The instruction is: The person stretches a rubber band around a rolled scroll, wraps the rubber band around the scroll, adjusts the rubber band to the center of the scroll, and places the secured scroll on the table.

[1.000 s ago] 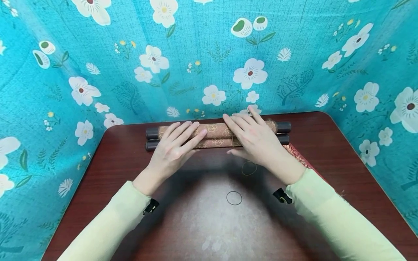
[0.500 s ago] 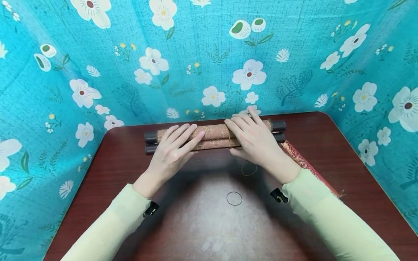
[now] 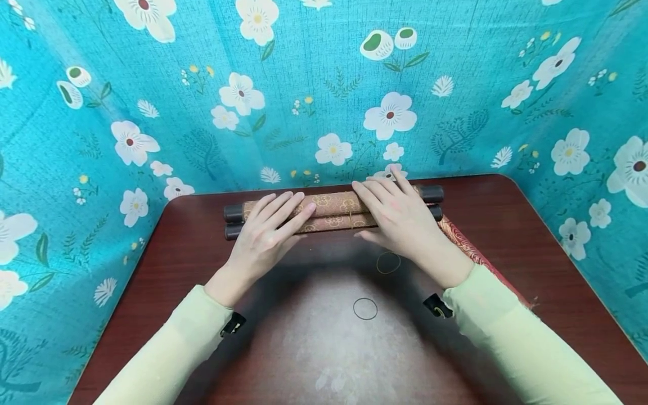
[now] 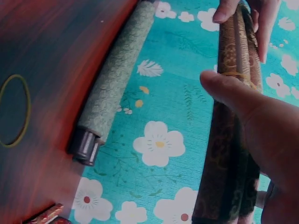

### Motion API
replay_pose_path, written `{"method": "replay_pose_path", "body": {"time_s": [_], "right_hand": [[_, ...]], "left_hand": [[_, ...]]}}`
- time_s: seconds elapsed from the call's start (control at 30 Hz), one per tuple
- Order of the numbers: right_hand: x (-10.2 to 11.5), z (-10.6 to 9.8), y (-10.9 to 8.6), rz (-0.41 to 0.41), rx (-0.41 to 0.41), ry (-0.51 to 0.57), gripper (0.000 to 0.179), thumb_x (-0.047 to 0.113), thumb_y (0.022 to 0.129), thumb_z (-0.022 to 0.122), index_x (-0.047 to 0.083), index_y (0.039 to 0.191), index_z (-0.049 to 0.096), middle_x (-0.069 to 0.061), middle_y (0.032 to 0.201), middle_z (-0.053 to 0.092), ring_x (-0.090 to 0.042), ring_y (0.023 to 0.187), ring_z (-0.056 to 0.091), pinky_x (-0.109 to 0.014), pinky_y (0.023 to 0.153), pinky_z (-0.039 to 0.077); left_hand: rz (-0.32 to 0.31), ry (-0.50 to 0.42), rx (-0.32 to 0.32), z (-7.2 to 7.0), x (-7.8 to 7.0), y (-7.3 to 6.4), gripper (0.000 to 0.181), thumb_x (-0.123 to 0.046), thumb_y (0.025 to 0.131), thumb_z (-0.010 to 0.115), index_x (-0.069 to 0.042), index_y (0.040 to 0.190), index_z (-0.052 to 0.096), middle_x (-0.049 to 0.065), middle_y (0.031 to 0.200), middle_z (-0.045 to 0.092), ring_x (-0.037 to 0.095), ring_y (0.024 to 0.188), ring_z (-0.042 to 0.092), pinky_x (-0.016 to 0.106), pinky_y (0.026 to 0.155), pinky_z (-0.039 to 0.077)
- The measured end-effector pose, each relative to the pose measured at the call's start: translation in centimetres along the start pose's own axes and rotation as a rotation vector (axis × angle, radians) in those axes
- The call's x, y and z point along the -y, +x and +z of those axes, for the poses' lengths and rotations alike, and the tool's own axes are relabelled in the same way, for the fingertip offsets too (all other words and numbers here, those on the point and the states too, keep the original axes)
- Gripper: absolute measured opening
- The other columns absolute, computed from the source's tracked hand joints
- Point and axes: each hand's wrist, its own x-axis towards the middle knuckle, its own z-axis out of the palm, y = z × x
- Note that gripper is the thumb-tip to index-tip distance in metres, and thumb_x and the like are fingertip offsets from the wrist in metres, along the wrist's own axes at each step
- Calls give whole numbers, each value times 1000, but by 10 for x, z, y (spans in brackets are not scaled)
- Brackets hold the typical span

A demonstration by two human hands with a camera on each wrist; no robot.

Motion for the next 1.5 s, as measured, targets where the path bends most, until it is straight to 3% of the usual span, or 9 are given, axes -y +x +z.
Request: {"method": "replay_pose_path", "body": {"time_s": [0.17, 0.3, 0.63, 0.87, 1.07, 1.33, 1.5], "right_hand": [[0, 3, 2, -17, 11, 4, 96, 28, 62, 103, -4, 141, 60, -22, 129, 66, -43, 123, 60, -58, 128, 27], [1, 6, 6, -32, -12, 16, 93, 28, 62, 102, -4, 139, 61, -21, 125, 67, -43, 118, 60, -56, 125, 33], [12, 14, 16, -59, -33, 35, 95, 31, 62, 104, -4, 139, 63, -21, 124, 70, -42, 118, 62, -60, 123, 35], [10, 14, 11, -43, -15, 14, 104, 44, 66, 102, -5, 146, 57, -23, 130, 67, -42, 124, 61, -60, 125, 31], [6, 13, 7, -18, 17, 23, 98, 34, 65, 103, -4, 144, 59, -22, 130, 67, -43, 124, 60, -58, 129, 24], [14, 13, 12, -25, 9, 31, 95, 34, 61, 104, -3, 139, 64, -19, 125, 70, -41, 121, 62, -61, 125, 30], [17, 14, 15, -54, 2, 31, 97, 42, 65, 103, -3, 141, 63, -20, 125, 71, -42, 119, 63, -61, 125, 31]], "left_hand": [[5, 3, -4, 0, -1, 0, 72, -21, 81, 96, -14, 146, 67, 13, 146, 66, 33, 133, 62, 53, 114, 48], [-4, 1, -9, 0, -1, 0, 72, -21, 80, 97, -15, 145, 67, 13, 147, 65, 33, 133, 62, 53, 115, 47], [-14, -1, -18, 4, -4, 2, 70, -22, 81, 97, -15, 145, 68, 12, 145, 66, 33, 132, 62, 52, 115, 47], [-18, -14, -6, 4, -4, 1, 70, -22, 81, 97, -15, 145, 68, 13, 146, 66, 33, 132, 63, 52, 115, 47], [-19, -25, 17, 2, -6, 1, 72, -21, 81, 97, -15, 146, 67, 13, 147, 65, 33, 134, 61, 52, 116, 46], [-21, -32, 11, 3, -11, 3, 71, -21, 80, 97, -15, 145, 67, 12, 145, 66, 32, 132, 62, 51, 115, 47], [-19, -31, 19, 2, -12, 5, 70, -22, 82, 96, -15, 145, 67, 12, 145, 66, 32, 132, 62, 51, 115, 47]]}}
